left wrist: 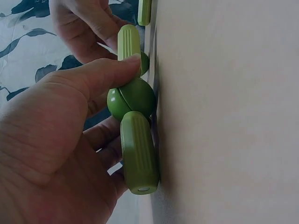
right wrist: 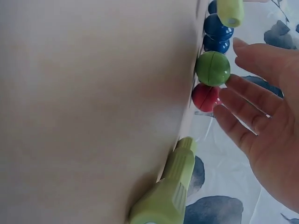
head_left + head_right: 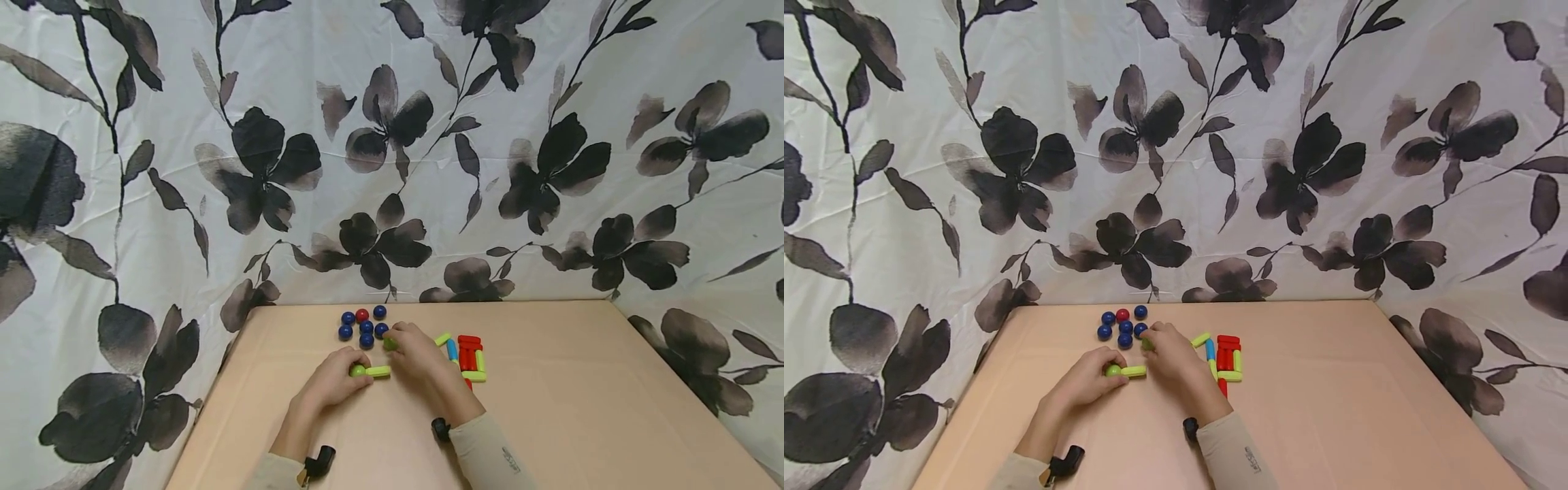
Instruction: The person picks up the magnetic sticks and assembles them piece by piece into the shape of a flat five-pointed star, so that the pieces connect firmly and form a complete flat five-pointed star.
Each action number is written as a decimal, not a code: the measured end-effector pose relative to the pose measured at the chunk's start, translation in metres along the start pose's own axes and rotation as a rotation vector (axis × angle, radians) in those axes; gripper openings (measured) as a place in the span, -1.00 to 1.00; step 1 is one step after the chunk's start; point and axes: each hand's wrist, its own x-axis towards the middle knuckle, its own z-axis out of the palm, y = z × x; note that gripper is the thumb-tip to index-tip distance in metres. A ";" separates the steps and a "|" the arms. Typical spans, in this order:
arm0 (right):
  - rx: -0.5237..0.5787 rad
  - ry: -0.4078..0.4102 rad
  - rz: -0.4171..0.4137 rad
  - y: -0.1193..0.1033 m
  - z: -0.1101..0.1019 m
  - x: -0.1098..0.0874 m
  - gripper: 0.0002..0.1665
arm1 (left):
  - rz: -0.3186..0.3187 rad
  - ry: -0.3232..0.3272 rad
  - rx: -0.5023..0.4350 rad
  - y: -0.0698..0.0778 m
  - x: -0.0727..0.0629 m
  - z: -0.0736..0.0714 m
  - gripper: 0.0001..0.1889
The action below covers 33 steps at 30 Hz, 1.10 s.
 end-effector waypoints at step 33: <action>0.166 -0.220 0.119 0.015 -0.013 -0.043 -0.61 | -0.020 0.001 -0.017 -0.002 0.002 0.003 -0.91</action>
